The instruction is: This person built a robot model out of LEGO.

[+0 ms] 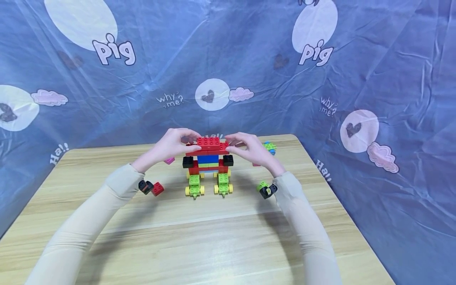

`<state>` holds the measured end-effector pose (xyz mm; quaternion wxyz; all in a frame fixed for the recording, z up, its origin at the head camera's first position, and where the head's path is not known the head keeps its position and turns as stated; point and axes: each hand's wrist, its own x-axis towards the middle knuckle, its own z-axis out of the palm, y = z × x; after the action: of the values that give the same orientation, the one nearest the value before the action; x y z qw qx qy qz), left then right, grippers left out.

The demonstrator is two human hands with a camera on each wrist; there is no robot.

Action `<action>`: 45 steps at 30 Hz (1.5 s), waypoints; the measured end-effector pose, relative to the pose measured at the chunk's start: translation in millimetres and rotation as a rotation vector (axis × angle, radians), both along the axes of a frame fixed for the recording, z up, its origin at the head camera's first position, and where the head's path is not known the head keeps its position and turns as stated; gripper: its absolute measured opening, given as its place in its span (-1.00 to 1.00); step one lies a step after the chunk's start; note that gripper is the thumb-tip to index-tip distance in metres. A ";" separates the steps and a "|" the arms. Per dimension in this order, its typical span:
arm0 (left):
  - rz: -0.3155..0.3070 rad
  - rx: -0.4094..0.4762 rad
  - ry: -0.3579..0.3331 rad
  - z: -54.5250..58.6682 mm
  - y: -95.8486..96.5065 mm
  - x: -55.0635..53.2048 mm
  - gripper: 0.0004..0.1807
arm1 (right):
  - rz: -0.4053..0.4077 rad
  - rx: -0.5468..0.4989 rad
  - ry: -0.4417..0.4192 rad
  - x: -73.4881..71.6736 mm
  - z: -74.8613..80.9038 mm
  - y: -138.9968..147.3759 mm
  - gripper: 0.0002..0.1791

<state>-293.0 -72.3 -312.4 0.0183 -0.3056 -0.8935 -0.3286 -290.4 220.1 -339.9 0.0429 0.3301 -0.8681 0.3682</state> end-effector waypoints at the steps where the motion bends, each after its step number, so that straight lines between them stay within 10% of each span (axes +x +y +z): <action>1: 0.000 -0.001 -0.001 0.0 -0.1 0.1 -0.57 | 0.004 -0.003 0.005 -0.1 1.9 -1.7 -0.57; 45: 0.001 0.010 -0.077 6.4 -2.6 1.7 -0.58 | 0.081 0.138 0.068 -7.8 31.1 -30.8 -0.61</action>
<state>-291.3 -74.8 -306.0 -0.0142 -0.2922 -0.8921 -0.3444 -298.2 189.3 -308.8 0.0344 0.3796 -0.8754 0.2974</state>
